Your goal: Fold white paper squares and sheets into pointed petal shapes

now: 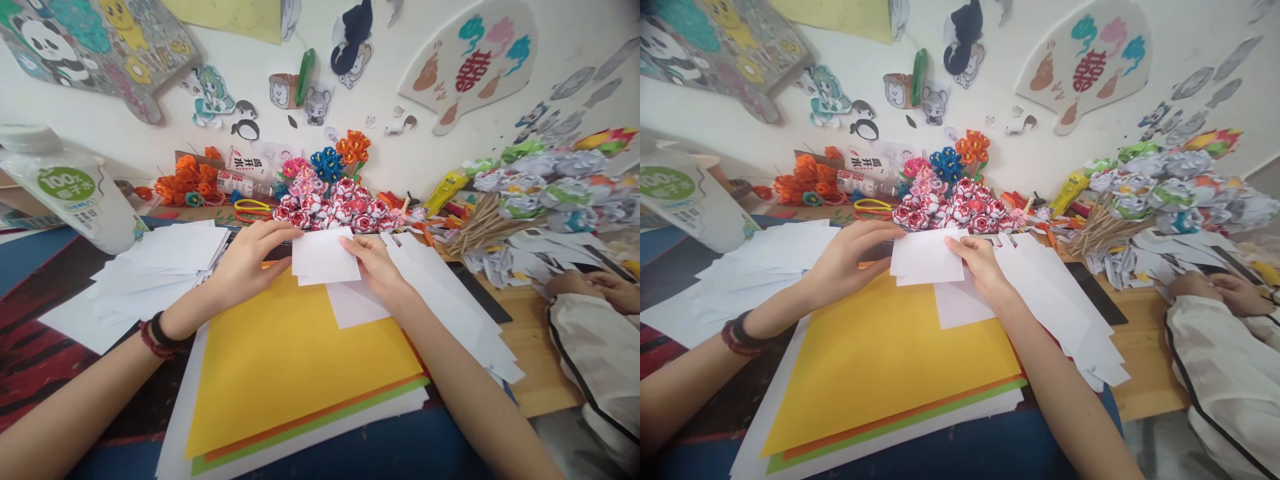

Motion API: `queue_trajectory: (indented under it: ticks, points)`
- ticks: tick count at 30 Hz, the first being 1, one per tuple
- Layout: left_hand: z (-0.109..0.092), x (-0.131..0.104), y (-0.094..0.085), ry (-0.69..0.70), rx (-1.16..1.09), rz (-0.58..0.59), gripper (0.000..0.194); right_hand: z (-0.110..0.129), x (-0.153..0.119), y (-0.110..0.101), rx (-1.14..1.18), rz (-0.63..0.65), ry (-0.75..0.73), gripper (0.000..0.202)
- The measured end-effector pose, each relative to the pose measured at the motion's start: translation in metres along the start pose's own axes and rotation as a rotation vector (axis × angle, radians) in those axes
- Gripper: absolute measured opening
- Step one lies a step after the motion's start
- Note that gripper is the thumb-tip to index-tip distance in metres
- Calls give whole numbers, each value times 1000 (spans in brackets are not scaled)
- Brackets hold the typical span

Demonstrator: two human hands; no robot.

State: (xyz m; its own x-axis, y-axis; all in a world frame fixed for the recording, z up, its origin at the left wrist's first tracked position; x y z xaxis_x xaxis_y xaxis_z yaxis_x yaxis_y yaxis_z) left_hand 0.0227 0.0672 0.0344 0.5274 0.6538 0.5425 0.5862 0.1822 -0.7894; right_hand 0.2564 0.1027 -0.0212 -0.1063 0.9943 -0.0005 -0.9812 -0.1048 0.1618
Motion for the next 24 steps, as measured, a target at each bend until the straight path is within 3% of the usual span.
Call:
queue_trajectory:
  ticks: [7,11,15,19,24]
  points:
    - [2,-1,-2,-36,-62,-19,21,1,1,2,-113,140,-97,54]
    - [9,-3,-7,-315,-192,-152,17,-1,-1,3,-148,267,-68,51]
    - [13,-4,-9,-622,-507,-294,18,-1,-6,7,-154,354,60,42]
    - [11,-3,-2,-743,-796,-259,19,6,-12,19,-101,408,51,38]
    - [11,-7,7,-795,-962,-184,23,8,-13,23,30,365,29,43]
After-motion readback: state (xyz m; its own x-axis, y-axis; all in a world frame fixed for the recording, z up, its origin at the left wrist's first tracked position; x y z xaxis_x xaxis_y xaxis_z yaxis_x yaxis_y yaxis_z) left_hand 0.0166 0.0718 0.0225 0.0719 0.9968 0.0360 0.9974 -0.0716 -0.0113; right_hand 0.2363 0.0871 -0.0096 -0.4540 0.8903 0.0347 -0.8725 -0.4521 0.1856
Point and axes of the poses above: each hand's wrist, its own x-axis towards the middle knuckle, its own y-axis out of the palm, z = x × y, the point moved 3 cm from there along x, towards the middle knuckle
